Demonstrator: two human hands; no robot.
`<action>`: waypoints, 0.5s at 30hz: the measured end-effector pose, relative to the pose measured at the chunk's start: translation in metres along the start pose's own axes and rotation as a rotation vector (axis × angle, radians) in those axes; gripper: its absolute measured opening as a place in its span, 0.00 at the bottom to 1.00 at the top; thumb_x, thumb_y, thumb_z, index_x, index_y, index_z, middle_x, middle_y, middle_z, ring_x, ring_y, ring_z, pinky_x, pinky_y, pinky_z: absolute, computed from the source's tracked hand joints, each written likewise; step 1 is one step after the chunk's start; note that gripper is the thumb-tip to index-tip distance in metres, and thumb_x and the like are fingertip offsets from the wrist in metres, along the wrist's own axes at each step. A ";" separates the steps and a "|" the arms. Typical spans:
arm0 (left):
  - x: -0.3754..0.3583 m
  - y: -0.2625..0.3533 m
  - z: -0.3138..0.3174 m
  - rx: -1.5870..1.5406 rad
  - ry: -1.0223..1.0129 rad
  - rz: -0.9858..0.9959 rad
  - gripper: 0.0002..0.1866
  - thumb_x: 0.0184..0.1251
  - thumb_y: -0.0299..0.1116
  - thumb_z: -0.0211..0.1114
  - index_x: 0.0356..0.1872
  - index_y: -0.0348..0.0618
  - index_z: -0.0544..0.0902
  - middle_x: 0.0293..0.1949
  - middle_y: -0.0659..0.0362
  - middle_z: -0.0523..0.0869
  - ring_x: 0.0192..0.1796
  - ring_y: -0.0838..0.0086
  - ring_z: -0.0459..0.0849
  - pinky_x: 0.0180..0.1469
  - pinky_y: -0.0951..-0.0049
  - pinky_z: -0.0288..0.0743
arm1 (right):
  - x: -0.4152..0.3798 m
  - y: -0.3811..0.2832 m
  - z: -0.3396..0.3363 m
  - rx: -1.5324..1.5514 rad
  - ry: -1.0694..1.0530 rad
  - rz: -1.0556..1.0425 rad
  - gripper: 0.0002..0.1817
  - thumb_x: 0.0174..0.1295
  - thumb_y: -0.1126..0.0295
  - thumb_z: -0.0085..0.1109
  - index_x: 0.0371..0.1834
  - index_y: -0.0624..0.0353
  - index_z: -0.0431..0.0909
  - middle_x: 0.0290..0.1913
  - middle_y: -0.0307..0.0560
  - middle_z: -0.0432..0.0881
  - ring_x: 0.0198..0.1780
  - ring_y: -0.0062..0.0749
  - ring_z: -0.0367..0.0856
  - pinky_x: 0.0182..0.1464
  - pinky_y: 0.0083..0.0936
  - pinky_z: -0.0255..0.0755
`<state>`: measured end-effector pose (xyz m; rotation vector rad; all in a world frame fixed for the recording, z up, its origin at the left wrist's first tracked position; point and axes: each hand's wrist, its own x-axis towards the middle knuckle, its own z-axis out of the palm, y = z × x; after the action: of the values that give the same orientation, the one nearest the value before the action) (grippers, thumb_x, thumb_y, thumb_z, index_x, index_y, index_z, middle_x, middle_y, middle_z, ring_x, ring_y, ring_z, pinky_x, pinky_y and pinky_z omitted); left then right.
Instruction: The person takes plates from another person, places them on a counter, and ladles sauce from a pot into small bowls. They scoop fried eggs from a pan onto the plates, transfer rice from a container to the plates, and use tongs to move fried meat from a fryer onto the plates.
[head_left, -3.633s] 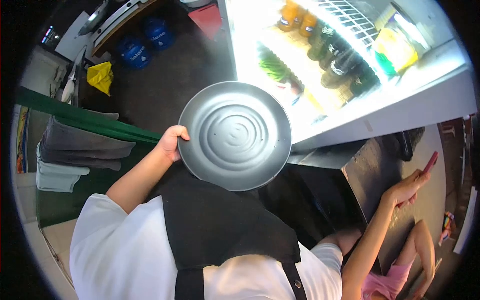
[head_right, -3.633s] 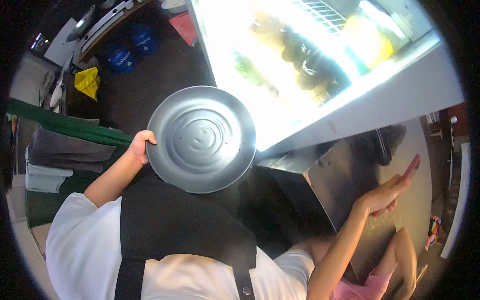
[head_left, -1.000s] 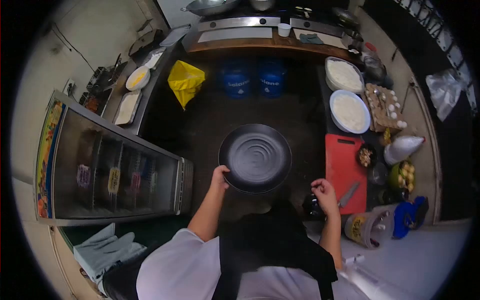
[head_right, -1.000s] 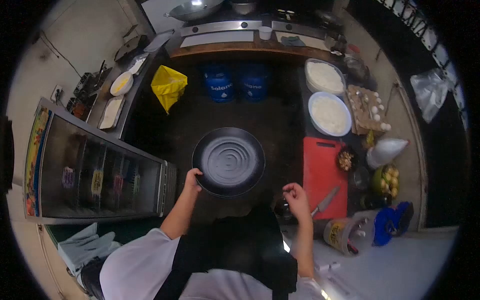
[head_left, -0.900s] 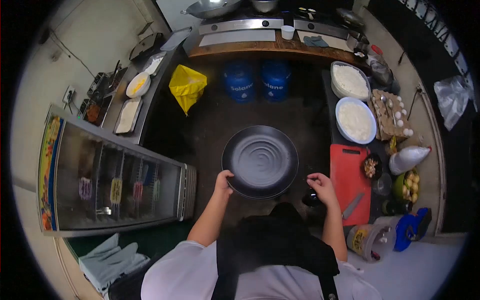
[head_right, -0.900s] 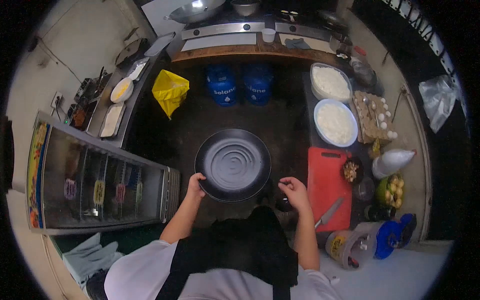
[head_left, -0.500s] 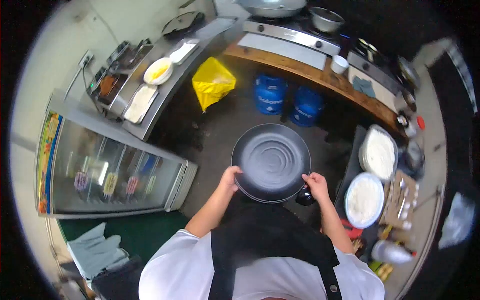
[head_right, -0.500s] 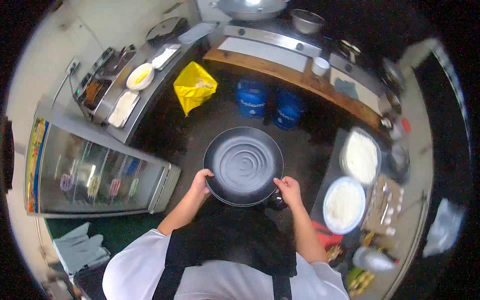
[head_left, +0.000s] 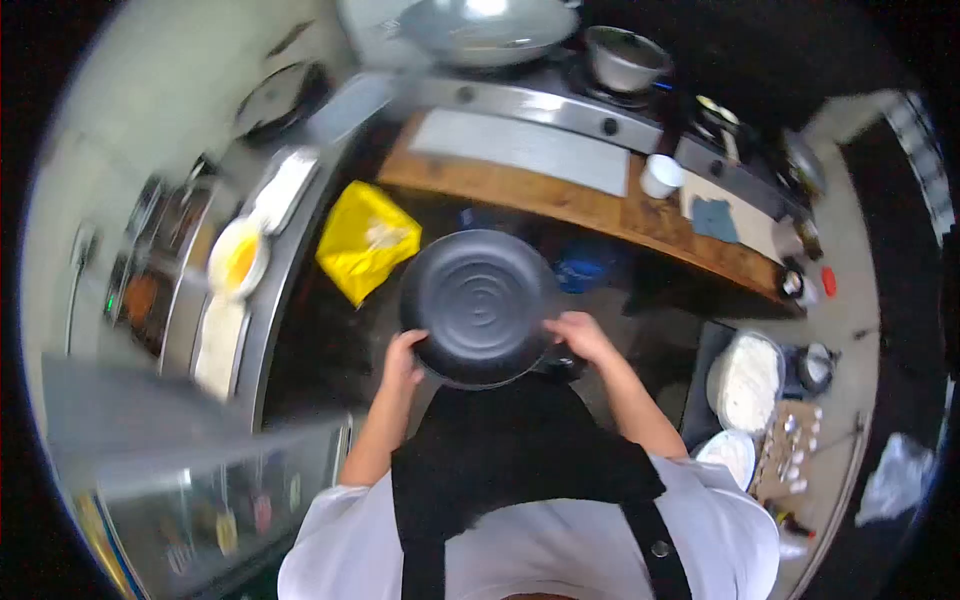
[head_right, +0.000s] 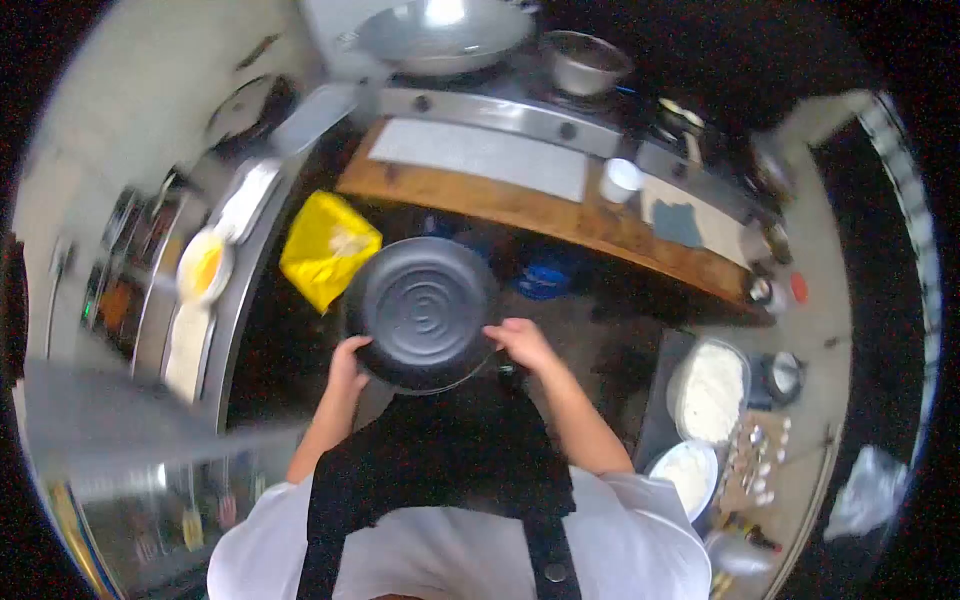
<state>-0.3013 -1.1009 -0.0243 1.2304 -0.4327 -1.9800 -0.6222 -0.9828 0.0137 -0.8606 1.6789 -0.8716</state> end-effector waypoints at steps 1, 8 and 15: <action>0.020 0.009 0.007 0.012 0.039 -0.020 0.20 0.51 0.28 0.65 0.47 0.33 0.78 0.43 0.51 0.84 0.43 0.60 0.84 0.50 0.58 0.78 | 0.006 -0.022 -0.003 -0.100 0.002 0.044 0.16 0.61 0.58 0.63 0.25 0.59 0.80 0.24 0.37 0.79 0.28 0.21 0.74 0.32 0.22 0.66; 0.112 0.052 0.108 -0.088 -0.268 -0.023 0.32 0.68 0.51 0.61 0.63 0.34 0.70 0.62 0.49 0.76 0.62 0.57 0.76 0.64 0.55 0.70 | 0.082 -0.056 -0.055 0.180 0.113 -0.026 0.15 0.60 0.61 0.64 0.25 0.62 0.79 0.26 0.39 0.81 0.30 0.24 0.76 0.36 0.25 0.69; 0.210 0.067 0.166 -0.147 -0.147 0.043 0.36 0.71 0.57 0.54 0.70 0.41 0.63 0.70 0.53 0.67 0.69 0.56 0.67 0.70 0.53 0.61 | 0.150 -0.063 -0.176 0.271 0.226 -0.014 0.12 0.63 0.63 0.60 0.32 0.63 0.81 0.32 0.37 0.83 0.35 0.22 0.77 0.41 0.24 0.70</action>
<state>-0.4712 -1.3178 -0.0330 0.9815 -0.3759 -2.0340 -0.8183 -1.1182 0.0407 -0.6068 1.6973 -1.2106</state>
